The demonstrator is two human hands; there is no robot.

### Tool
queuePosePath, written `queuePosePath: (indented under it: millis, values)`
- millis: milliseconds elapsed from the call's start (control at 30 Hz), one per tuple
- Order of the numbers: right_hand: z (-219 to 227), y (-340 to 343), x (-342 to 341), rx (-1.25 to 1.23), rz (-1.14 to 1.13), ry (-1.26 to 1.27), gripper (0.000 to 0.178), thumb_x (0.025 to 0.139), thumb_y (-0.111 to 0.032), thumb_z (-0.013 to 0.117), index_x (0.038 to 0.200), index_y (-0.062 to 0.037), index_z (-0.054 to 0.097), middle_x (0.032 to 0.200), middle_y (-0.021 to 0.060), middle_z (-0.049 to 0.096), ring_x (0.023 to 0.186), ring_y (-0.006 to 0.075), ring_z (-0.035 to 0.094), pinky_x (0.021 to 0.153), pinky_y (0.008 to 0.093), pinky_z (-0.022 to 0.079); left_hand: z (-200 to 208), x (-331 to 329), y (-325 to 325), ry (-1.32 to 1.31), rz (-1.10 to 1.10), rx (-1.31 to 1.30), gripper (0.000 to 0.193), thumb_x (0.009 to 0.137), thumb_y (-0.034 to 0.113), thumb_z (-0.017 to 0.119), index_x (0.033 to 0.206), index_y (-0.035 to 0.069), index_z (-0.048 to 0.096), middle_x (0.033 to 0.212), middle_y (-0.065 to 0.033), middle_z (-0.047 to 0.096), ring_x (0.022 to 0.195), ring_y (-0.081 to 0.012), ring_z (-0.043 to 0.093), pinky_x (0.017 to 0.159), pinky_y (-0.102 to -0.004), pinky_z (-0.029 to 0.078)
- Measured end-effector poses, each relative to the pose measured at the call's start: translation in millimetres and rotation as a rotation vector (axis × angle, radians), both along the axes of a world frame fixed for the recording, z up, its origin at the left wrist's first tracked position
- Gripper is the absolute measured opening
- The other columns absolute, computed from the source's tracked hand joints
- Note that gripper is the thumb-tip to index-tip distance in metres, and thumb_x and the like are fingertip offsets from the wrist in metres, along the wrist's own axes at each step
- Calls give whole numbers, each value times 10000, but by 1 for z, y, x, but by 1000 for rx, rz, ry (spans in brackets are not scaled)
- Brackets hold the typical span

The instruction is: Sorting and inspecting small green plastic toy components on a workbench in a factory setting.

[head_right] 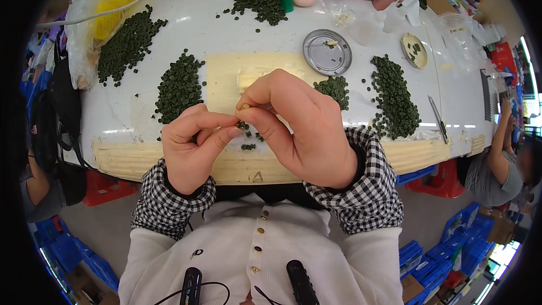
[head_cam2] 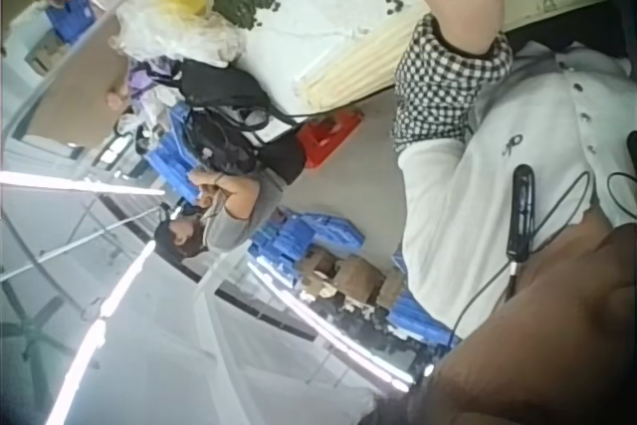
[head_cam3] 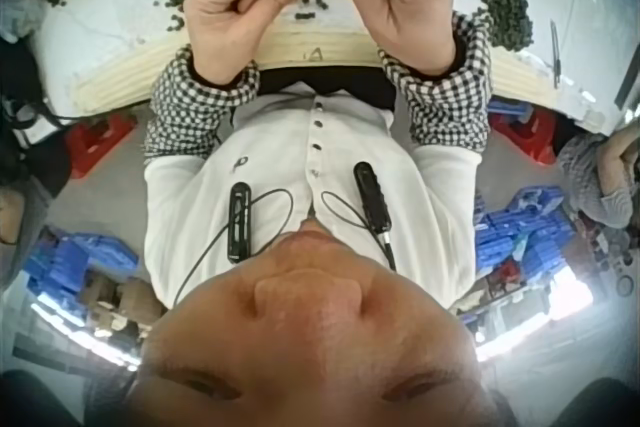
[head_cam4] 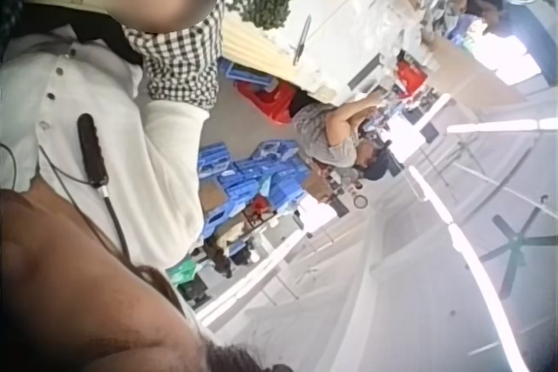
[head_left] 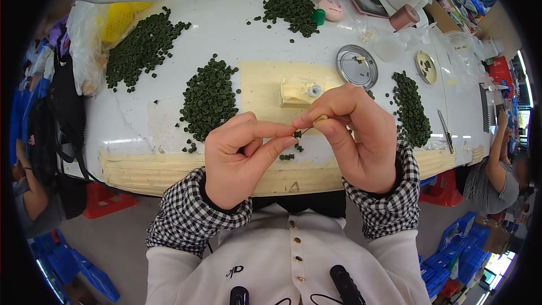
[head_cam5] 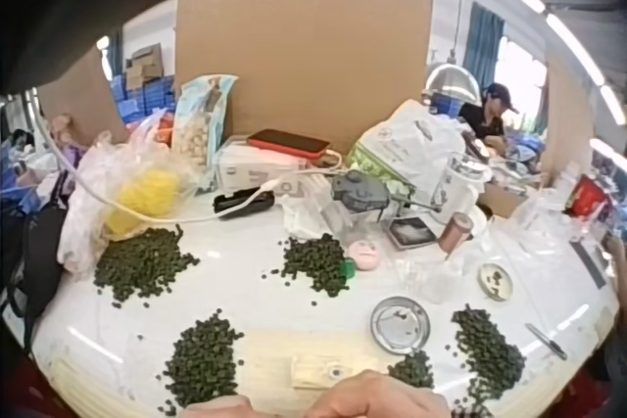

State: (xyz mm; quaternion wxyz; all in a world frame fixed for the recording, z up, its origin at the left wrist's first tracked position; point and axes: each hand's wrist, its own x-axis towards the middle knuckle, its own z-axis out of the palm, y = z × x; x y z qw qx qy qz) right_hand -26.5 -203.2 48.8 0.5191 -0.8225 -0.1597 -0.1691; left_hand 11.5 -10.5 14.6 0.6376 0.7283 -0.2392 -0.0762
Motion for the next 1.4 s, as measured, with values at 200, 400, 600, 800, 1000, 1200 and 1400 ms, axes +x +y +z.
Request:
queuePosePath:
  millis: [200,400,600,800,1000,1200,1400]
  values:
    - [2,-1,-2,177,18,83,100,966,-56,546,1001,39,545,949,119,604,841,188,653,746,272,520,1,0,1,14,-5,5,195,760,-10,767,945,49,750,577,48,336,564,-63,346,536,-233,297]
    - [-8,-7,16,-161,-315,-203,75,878,-18,653,931,5,607,841,113,612,711,236,625,639,298,513,2,-1,0,21,-11,14,204,758,-37,762,951,26,743,590,51,353,576,-56,360,551,-220,320]
    - [-14,-9,18,-436,-316,-166,125,831,-55,690,936,-26,629,851,110,596,765,290,594,651,356,484,-2,-1,-1,10,8,-20,205,758,-4,772,955,52,754,574,48,321,547,-57,334,522,-228,280]
    - [10,-4,-7,-329,-329,-61,150,804,-15,702,951,-14,672,862,116,609,782,289,591,686,351,477,-1,-1,0,23,10,-20,204,759,9,778,956,57,755,576,52,328,549,-55,328,525,-226,272]
    - [3,6,-31,-162,-124,131,263,808,17,690,1070,-5,693,890,103,626,762,231,590,651,312,476,-1,0,1,-5,15,12,200,759,16,780,952,63,755,571,54,328,552,-54,328,523,-230,268]
    - [-4,13,-37,-62,-117,173,313,803,31,690,1114,-5,682,916,113,627,783,235,598,675,309,490,0,-1,-2,2,20,17,190,760,16,778,943,64,755,565,57,327,551,-58,331,520,-235,266]
    - [-2,-23,-42,-290,-458,64,198,777,28,708,971,-13,697,861,107,641,784,257,604,682,319,483,7,7,6,-63,-101,234,147,758,17,765,902,30,743,551,20,346,519,-90,343,501,-261,288]
